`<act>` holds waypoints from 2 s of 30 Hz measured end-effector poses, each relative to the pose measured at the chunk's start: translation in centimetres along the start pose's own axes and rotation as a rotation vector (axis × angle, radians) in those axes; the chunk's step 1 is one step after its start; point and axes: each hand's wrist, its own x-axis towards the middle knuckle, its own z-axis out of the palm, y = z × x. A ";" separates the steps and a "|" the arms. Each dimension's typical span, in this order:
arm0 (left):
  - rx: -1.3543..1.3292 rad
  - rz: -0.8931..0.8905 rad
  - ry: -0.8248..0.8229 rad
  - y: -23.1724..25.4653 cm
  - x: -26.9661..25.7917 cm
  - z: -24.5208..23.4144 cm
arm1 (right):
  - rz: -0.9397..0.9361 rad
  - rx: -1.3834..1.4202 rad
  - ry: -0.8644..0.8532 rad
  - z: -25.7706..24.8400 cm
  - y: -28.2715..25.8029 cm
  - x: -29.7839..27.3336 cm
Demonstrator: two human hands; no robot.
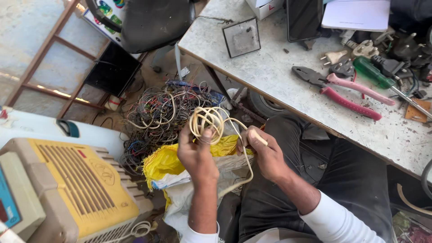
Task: The person sits at a cluttered workbench and strips the insulation from several small electrical wires using pliers. They handle multiple wires, cut the ends, and place the stripped pieces into a yellow bag on the floor.
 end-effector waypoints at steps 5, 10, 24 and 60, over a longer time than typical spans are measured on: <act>0.271 0.255 -0.123 0.0 -2.8 1.8 | -0.020 0.049 0.005 0.4 1.8 0.8; 0.569 0.578 -0.289 0.5 -4.3 2.5 | -0.106 -0.251 0.077 0.4 3.1 0.8; 0.434 0.529 -0.419 0.1 -4.5 2.3 | -0.406 -0.697 0.242 1.3 3.7 1.2; 0.023 0.095 -0.134 -4.2 -2.4 -1.2 | -0.065 -0.364 0.290 1.6 1.0 -1.5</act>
